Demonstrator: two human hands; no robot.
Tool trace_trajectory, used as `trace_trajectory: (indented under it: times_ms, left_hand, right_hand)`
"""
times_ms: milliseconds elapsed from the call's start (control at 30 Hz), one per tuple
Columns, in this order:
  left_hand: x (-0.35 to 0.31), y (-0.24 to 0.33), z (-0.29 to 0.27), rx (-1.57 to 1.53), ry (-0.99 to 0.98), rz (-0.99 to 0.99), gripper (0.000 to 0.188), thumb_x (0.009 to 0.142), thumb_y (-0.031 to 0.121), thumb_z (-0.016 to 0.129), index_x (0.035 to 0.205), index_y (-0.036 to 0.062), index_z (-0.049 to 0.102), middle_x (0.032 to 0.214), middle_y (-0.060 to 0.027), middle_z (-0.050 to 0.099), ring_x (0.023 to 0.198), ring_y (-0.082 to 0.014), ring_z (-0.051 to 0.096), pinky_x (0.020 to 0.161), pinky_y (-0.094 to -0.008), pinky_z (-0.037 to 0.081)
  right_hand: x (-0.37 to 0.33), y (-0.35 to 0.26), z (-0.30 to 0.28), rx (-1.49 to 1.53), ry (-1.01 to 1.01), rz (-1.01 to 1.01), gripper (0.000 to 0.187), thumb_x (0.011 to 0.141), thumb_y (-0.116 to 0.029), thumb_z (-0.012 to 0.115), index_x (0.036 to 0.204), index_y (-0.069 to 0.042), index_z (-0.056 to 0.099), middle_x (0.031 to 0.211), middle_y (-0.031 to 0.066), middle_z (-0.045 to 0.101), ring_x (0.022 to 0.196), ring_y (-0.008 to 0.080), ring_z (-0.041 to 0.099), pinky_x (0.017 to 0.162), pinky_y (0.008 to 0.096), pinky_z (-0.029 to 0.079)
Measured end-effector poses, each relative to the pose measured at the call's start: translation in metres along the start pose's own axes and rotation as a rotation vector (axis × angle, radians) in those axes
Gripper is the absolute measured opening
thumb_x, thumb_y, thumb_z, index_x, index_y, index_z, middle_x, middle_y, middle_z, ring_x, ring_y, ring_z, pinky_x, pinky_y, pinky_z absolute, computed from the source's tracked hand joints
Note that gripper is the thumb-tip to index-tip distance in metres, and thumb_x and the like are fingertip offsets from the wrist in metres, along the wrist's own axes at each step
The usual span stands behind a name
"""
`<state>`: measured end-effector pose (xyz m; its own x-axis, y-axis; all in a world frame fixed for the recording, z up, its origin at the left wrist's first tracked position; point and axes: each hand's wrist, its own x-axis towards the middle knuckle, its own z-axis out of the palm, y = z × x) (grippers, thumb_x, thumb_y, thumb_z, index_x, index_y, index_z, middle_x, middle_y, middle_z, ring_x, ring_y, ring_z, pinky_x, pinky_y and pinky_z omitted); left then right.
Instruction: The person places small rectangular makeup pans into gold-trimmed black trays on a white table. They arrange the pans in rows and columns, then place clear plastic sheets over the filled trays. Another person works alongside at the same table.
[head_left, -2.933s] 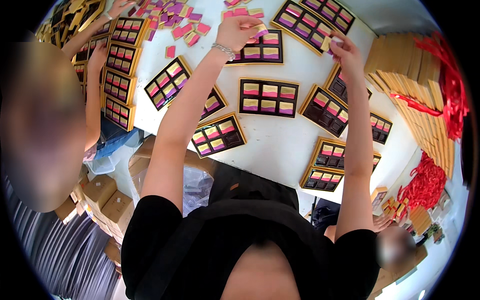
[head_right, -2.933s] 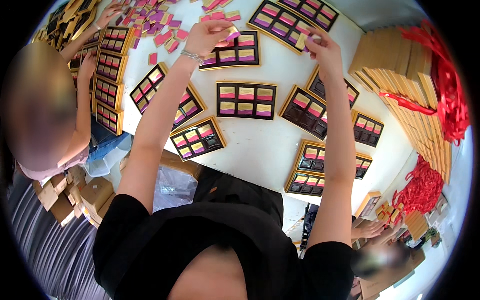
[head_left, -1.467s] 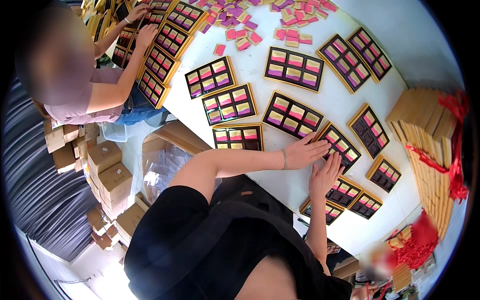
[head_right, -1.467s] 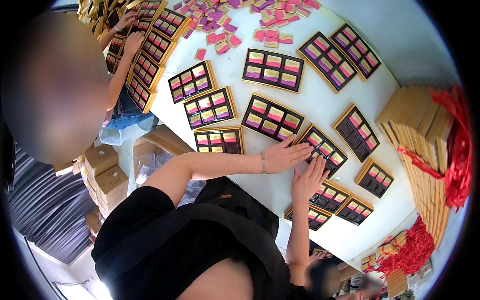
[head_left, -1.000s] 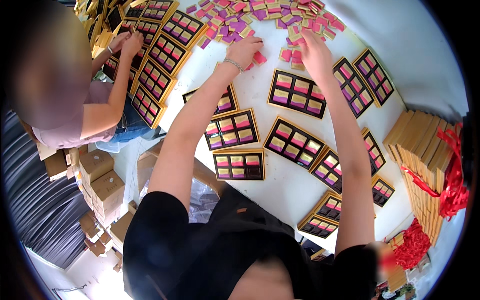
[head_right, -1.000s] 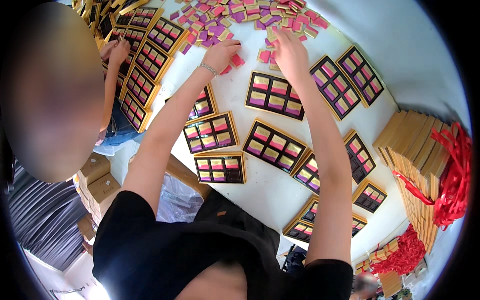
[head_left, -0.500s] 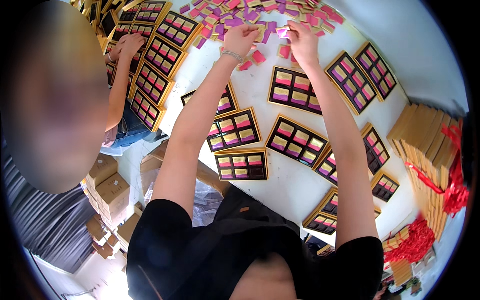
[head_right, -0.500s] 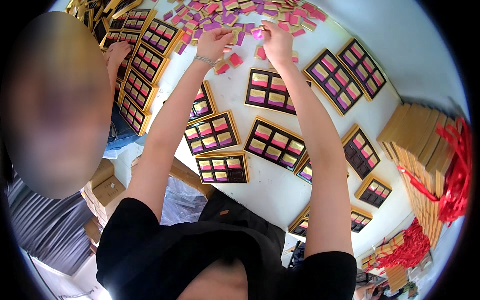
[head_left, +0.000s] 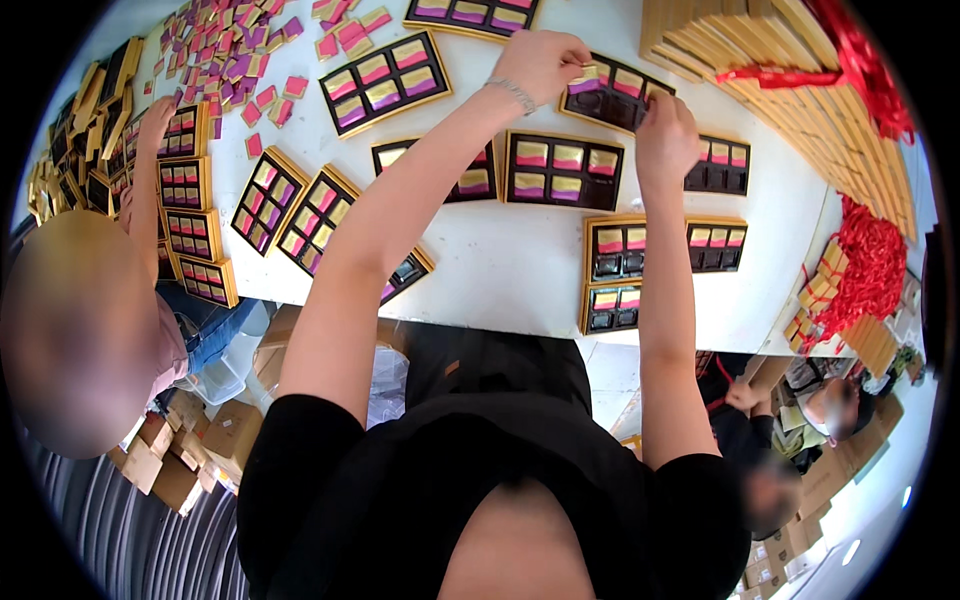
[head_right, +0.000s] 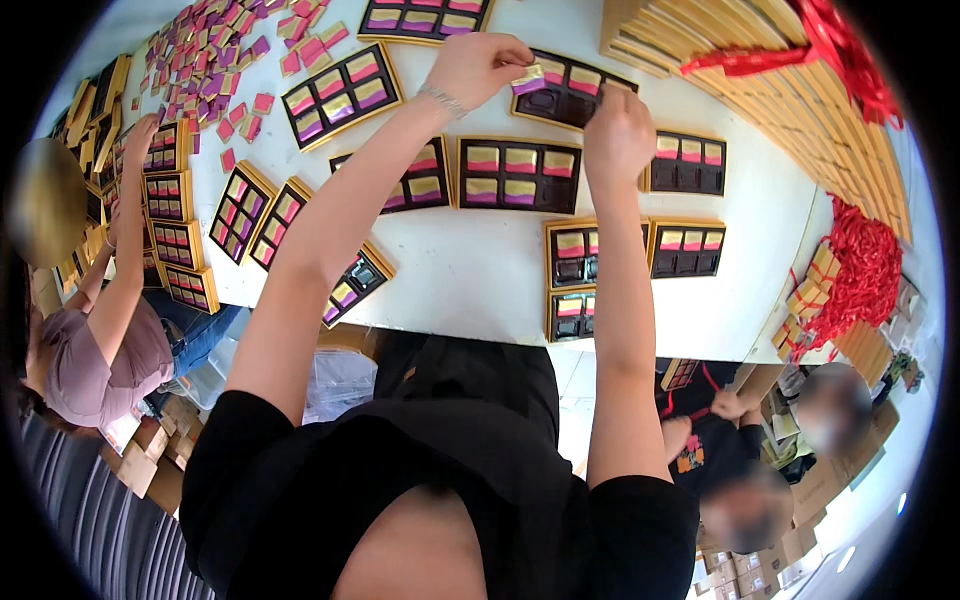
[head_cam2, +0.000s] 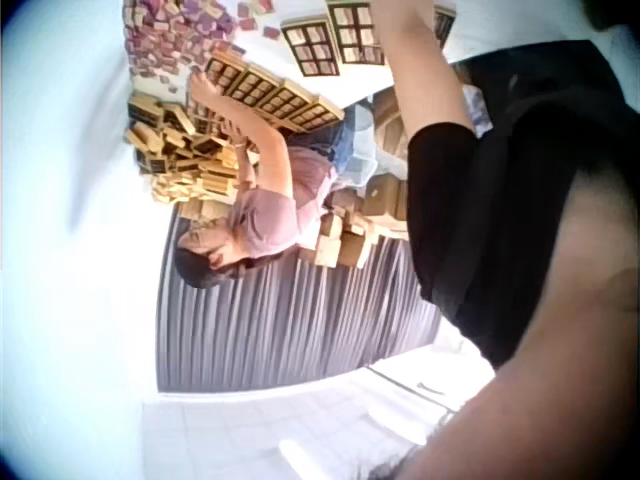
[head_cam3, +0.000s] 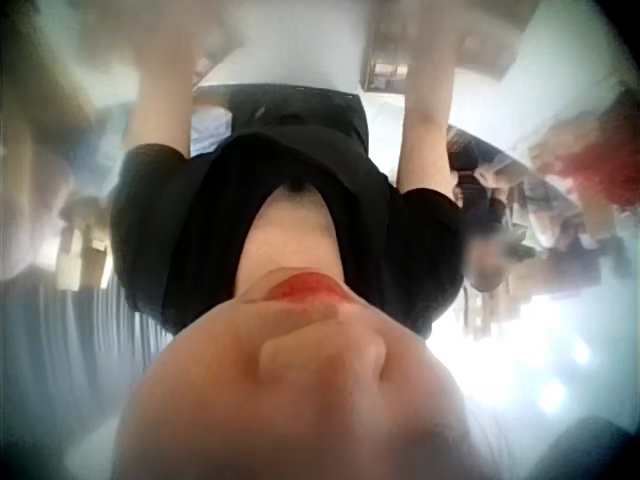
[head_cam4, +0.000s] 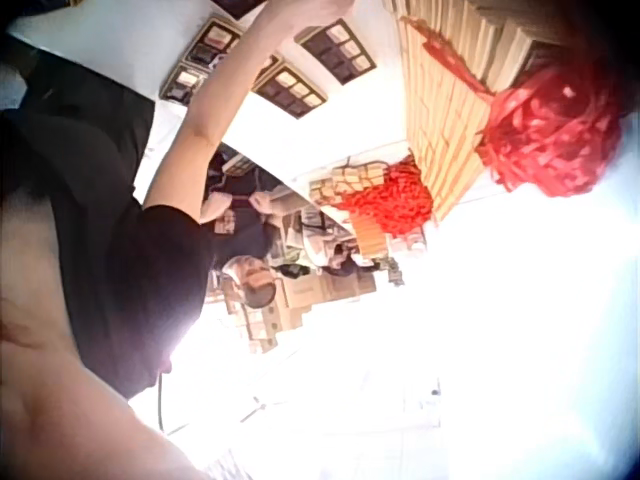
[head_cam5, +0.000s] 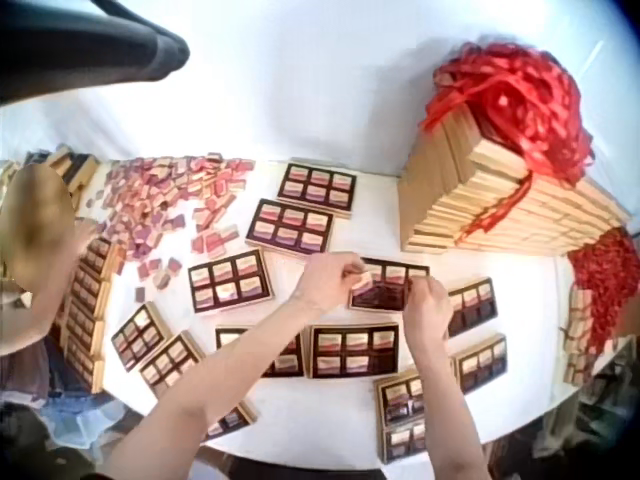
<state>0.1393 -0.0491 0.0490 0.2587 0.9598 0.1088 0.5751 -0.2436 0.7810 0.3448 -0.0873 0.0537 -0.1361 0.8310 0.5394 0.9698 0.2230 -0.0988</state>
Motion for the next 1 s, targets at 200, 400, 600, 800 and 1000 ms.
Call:
trace_trajectory:
  times_ms: [200,400,600,800,1000]
  left_hand:
    - [-0.007,0.000,0.048,0.460,-0.082,0.260,0.023,0.082,0.011,0.060,0.102,0.0126,0.071,0.108,0.0009,0.069,0.099,-0.0216,0.062,0.083,-0.0363,0.052]
    - [-0.054,0.006,0.051,0.616,-0.127,0.298,0.049,0.090,0.025,0.055,0.136,0.0089,0.047,0.144,-0.0064,0.043,0.135,-0.0207,0.038,0.107,-0.0487,0.036]
    - [-0.066,0.015,0.048,0.725,-0.302,0.204,0.068,0.093,0.047,0.049,0.148,0.0099,0.030,0.156,-0.0030,0.024,0.144,-0.0172,0.022,0.110,-0.0634,0.019]
    - [-0.061,0.018,0.046,0.744,-0.369,0.195,0.069,0.093,0.048,0.048,0.148,0.0105,0.030,0.156,-0.0026,0.025,0.144,-0.0163,0.022,0.111,-0.0643,0.016]
    - [-0.063,0.018,0.049,0.737,-0.337,0.152,0.078,0.085,0.053,0.057,0.146,0.0085,0.035,0.154,-0.0053,0.030,0.144,-0.0168,0.024,0.109,-0.0660,0.018]
  right_hand:
    - [-0.030,-0.010,0.007,0.144,-0.128,0.038,0.030,0.082,-0.011,0.065,0.111,-0.002,0.060,0.101,0.0123,0.067,0.089,0.0282,0.065,0.074,0.0359,0.053]
    - [-0.070,0.004,0.006,0.303,-0.261,0.015,0.046,0.088,-0.015,0.062,0.131,-0.001,0.050,0.135,0.0170,0.052,0.127,0.0290,0.048,0.104,0.0472,0.039]
    - [-0.064,0.013,0.002,0.213,-0.423,-0.117,0.046,0.091,-0.023,0.058,0.132,-0.004,0.051,0.142,0.0070,0.047,0.136,0.0231,0.038,0.111,0.0548,0.025]
    - [-0.053,0.035,0.009,0.527,-0.419,-0.116,0.029,0.089,-0.010,0.057,0.117,-0.006,0.061,0.128,0.0084,0.058,0.124,0.0279,0.051,0.108,0.0485,0.033]
    - [-0.043,0.027,0.002,0.385,-0.343,-0.217,0.026,0.086,-0.009,0.061,0.111,-0.004,0.064,0.116,0.0089,0.064,0.110,0.0248,0.059,0.103,0.0455,0.039]
